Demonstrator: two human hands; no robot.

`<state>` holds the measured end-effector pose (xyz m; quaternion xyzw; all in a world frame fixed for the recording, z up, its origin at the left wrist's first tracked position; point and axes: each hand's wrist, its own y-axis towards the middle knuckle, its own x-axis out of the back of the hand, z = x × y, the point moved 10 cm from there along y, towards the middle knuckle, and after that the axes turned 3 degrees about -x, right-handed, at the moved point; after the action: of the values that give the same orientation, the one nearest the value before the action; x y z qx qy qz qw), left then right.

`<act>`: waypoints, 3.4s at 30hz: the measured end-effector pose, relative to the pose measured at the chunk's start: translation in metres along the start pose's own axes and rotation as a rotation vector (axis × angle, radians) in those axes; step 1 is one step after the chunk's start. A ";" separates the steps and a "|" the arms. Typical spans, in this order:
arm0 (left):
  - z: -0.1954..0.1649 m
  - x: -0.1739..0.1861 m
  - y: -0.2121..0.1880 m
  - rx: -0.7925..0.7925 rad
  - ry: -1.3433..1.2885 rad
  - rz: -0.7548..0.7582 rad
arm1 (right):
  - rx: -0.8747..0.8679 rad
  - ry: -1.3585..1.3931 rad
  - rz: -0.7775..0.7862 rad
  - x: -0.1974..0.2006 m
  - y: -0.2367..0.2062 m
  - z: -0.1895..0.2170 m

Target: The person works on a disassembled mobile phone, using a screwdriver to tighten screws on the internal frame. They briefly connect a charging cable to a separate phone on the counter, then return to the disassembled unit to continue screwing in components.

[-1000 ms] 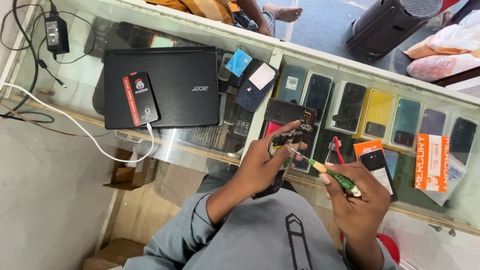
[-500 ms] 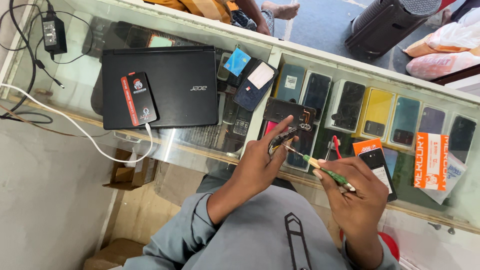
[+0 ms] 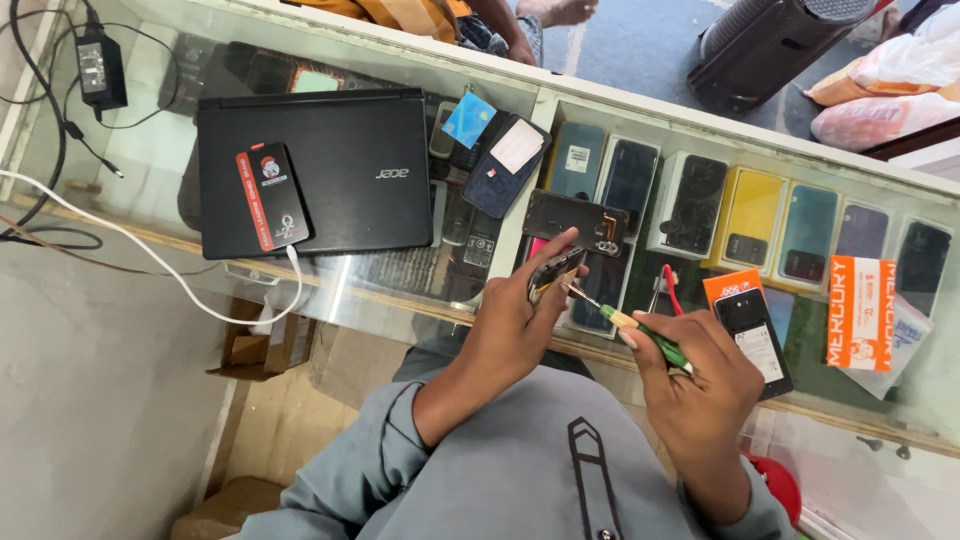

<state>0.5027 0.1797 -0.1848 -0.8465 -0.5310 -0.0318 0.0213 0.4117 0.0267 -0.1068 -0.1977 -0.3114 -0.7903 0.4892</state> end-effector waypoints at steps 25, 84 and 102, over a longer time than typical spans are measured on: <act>-0.010 0.002 -0.003 -0.124 0.068 -0.017 | -0.017 -0.039 0.033 -0.002 0.002 0.002; 0.099 -0.002 0.004 0.236 0.301 -0.059 | -0.160 0.031 0.205 -0.084 0.003 -0.092; 0.103 -0.001 0.006 0.226 0.290 -0.065 | -0.197 0.148 0.300 -0.105 -0.004 -0.114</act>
<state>0.5113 0.1833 -0.2871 -0.8076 -0.5497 -0.0943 0.1916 0.4534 0.0179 -0.2557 -0.2301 -0.1626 -0.7476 0.6014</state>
